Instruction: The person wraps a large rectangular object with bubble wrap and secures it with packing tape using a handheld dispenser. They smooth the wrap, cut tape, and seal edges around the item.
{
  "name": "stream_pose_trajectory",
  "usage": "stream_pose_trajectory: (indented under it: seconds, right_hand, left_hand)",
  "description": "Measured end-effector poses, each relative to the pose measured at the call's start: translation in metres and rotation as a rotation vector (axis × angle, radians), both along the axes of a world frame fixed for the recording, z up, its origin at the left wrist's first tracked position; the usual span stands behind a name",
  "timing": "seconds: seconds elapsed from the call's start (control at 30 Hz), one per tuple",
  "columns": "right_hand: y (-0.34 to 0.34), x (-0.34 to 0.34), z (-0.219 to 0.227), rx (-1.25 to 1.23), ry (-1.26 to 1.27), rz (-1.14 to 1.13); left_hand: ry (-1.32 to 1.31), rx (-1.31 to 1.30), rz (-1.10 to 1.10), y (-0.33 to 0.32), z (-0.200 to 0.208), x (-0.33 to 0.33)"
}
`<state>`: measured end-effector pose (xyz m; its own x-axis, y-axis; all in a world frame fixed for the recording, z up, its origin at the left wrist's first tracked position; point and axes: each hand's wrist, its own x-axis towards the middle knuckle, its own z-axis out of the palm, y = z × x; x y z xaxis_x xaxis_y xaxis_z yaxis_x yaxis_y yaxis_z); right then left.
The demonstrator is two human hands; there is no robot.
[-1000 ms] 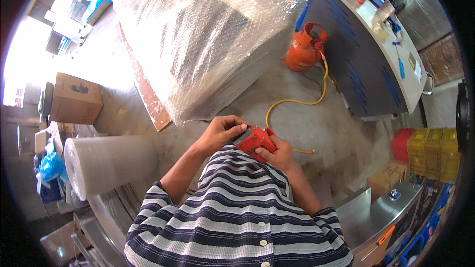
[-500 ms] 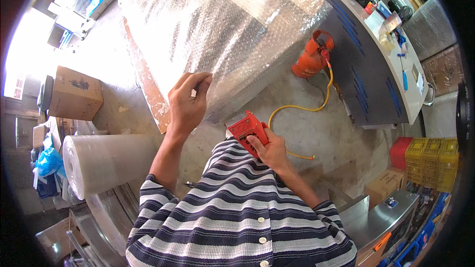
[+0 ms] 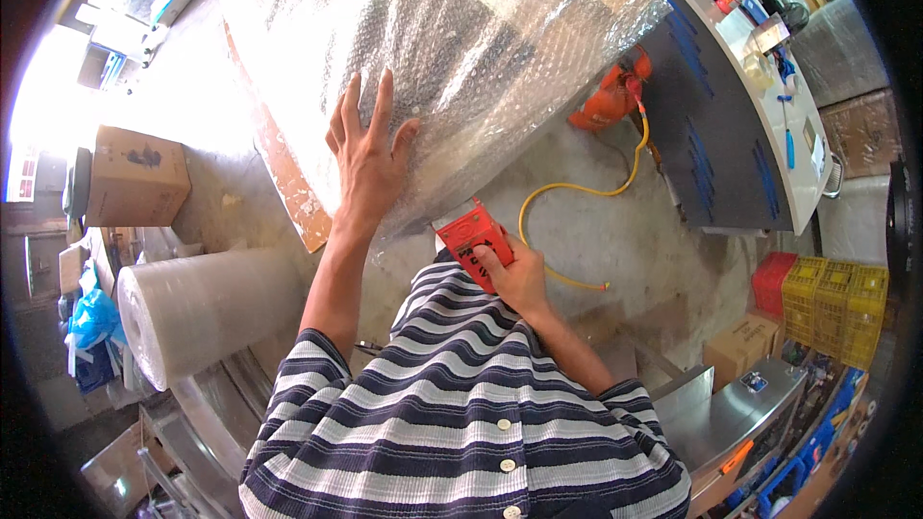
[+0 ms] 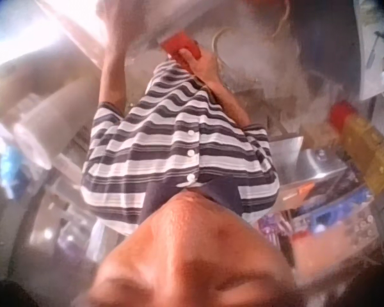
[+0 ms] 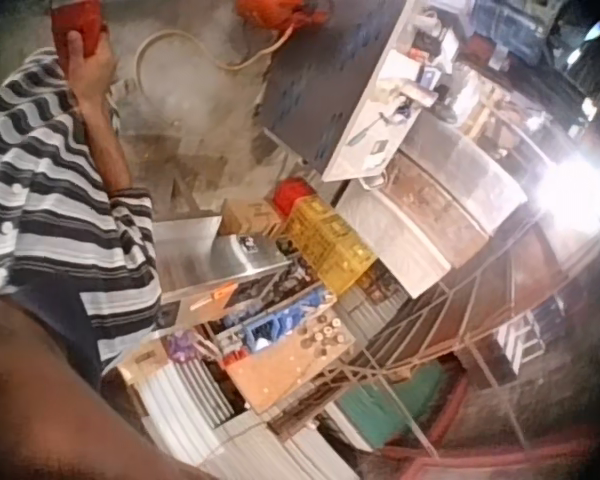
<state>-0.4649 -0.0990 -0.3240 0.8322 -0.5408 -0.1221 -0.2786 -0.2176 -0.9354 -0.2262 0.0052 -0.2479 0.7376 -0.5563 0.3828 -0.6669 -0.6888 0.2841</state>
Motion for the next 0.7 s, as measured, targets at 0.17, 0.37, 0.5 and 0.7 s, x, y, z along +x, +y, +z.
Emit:
stream_pose_trajectory:
  seconds: [0.17, 0.37, 0.5, 0.7]
  right_hand:
    - [-0.003, 0.005, -0.005, 0.07, -0.045, -0.022]
    - [-0.017, 0.036, -0.039, 0.16, -0.012, 0.09]
    - [-0.02, 0.038, -0.052, 0.159, -0.046, 0.114]
    - [-0.032, 0.032, -0.089, 0.102, 0.15, 0.19]
  left_hand:
    - [-0.038, 0.044, 0.034, -0.003, 0.001, -0.001]
    - [-0.054, -0.084, -0.436, 0.014, -0.007, -0.016]
    - [0.021, 0.336, -0.932, 0.026, -0.009, -0.058]
    - [-0.817, 1.185, -0.72, 0.029, -0.02, -0.07]
